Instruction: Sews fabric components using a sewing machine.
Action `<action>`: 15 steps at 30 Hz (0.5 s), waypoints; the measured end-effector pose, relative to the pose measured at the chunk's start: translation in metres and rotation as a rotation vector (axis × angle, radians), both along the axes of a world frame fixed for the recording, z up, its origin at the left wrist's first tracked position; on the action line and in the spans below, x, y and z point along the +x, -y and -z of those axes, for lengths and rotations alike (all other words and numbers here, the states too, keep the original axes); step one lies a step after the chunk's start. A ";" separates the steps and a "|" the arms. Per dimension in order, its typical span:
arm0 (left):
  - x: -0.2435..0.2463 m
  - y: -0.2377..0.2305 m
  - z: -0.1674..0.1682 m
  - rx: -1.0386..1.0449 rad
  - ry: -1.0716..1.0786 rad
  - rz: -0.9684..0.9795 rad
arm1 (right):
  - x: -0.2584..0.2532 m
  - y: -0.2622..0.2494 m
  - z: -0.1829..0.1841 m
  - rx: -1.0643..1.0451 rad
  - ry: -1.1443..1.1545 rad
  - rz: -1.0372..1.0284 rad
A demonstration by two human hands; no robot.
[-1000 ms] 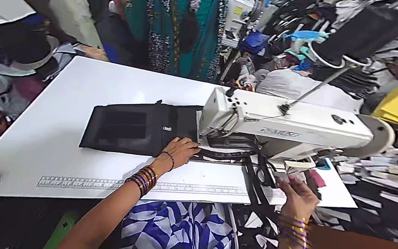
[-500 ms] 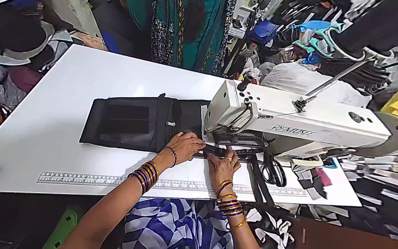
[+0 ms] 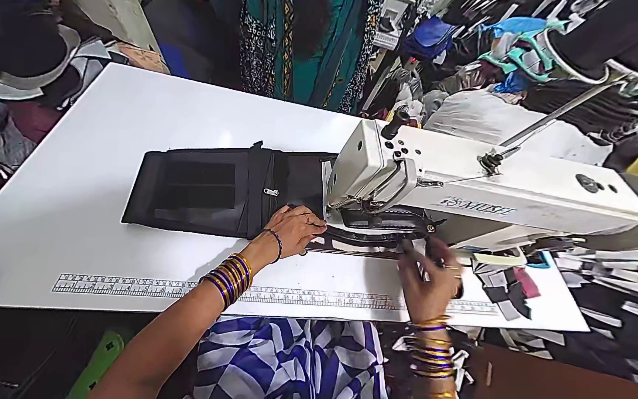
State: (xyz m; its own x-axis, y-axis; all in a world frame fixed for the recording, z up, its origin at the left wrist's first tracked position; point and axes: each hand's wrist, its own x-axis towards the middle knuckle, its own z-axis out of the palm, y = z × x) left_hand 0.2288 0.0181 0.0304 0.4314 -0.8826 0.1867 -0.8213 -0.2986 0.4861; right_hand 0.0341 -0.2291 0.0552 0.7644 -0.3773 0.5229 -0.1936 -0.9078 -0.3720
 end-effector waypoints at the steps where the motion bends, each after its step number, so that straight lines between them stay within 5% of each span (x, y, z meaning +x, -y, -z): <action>1: 0.002 0.002 0.000 -0.016 0.017 -0.004 | -0.010 0.025 -0.012 0.000 -0.029 0.060; 6: 0.015 0.009 0.004 -0.083 0.087 -0.027 | -0.037 0.109 -0.047 -0.009 -0.240 0.391; 15: 0.021 0.015 0.003 -0.033 0.138 -0.073 | -0.021 0.088 -0.017 -0.101 -0.351 0.547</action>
